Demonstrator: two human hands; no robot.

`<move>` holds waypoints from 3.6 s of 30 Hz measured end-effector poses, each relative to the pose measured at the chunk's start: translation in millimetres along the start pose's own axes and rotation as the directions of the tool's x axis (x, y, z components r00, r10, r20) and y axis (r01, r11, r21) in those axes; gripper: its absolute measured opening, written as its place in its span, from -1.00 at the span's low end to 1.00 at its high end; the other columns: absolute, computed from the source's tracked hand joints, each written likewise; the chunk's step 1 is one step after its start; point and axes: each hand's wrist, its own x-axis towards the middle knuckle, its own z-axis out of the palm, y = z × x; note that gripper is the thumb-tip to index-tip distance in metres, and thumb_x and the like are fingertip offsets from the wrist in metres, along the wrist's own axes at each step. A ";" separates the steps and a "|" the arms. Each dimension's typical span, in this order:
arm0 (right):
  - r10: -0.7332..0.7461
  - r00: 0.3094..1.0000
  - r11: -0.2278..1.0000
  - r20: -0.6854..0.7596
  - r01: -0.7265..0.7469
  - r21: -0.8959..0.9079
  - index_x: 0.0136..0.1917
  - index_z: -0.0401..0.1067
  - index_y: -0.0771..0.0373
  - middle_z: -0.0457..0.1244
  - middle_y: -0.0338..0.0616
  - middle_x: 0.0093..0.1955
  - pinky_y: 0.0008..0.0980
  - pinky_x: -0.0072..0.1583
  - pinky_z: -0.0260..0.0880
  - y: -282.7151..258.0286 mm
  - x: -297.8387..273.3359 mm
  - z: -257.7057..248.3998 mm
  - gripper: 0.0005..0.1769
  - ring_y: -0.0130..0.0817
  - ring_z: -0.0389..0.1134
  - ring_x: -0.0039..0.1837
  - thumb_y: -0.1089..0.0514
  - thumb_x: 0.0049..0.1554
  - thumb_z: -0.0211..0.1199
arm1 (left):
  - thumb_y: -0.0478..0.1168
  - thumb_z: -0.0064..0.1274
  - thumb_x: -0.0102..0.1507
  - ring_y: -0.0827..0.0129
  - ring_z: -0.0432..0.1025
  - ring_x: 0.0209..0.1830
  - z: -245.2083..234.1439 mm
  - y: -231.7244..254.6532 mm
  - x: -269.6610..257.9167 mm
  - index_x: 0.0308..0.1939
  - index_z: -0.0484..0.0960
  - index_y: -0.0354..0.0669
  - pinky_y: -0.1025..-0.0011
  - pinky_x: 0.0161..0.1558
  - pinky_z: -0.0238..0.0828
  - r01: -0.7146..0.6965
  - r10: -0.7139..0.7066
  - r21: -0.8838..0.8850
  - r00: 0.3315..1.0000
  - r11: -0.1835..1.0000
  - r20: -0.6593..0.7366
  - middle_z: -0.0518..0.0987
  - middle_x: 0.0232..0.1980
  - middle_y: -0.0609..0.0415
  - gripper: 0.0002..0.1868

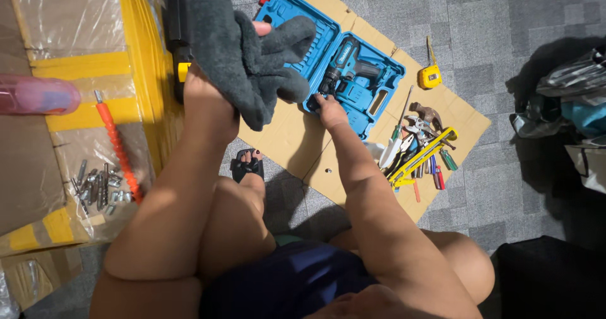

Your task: The person sprays a cleaning solution into a blue toolbox and wipes the interior and exterior with a dark cloth. They then pick up a cordless drill, wipe it with the cloth, and place it back into the toolbox.

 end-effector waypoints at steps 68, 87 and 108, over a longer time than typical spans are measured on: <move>0.208 0.957 0.909 0.201 -0.265 0.321 0.10 0.53 0.27 0.39 0.13 0.13 -0.15 0.29 0.39 50.3 -122.5 35.6 -0.64 0.04 0.40 0.20 0.01 0.30 0.05 | -0.17 -0.09 0.50 0.33 0.60 -0.06 -14.7 -59.8 26.6 0.17 0.63 -0.33 0.34 -0.05 0.58 -0.053 0.051 -0.099 0.998 0.994 -0.022 0.67 0.06 -0.02 -0.68; 0.188 0.911 -0.184 -0.368 0.401 0.897 0.15 0.41 0.29 0.35 -0.12 -0.08 -0.39 -0.01 0.39 -128.5 -56.2 -167.0 -0.77 -0.35 0.37 -0.08 0.17 0.26 0.25 | 0.09 -0.22 0.49 0.39 0.61 -0.10 -22.7 -123.7 61.9 0.22 0.63 -0.32 0.36 -0.05 0.59 0.184 -0.164 0.220 0.981 0.958 -0.106 0.73 0.04 -0.05 -0.44; -0.188 0.777 0.759 -0.601 0.503 0.412 0.14 0.49 0.31 0.28 -0.26 0.01 -0.50 -0.02 0.34 -242.0 -176.8 -267.4 -0.75 -0.53 0.29 -0.07 0.37 0.16 0.30 | 0.38 -0.21 0.29 -0.08 0.61 -0.18 30.2 -106.4 16.9 -0.24 0.73 -0.37 0.10 -0.11 0.54 0.129 0.037 0.595 0.965 0.793 -0.259 0.72 -0.28 -0.31 -0.20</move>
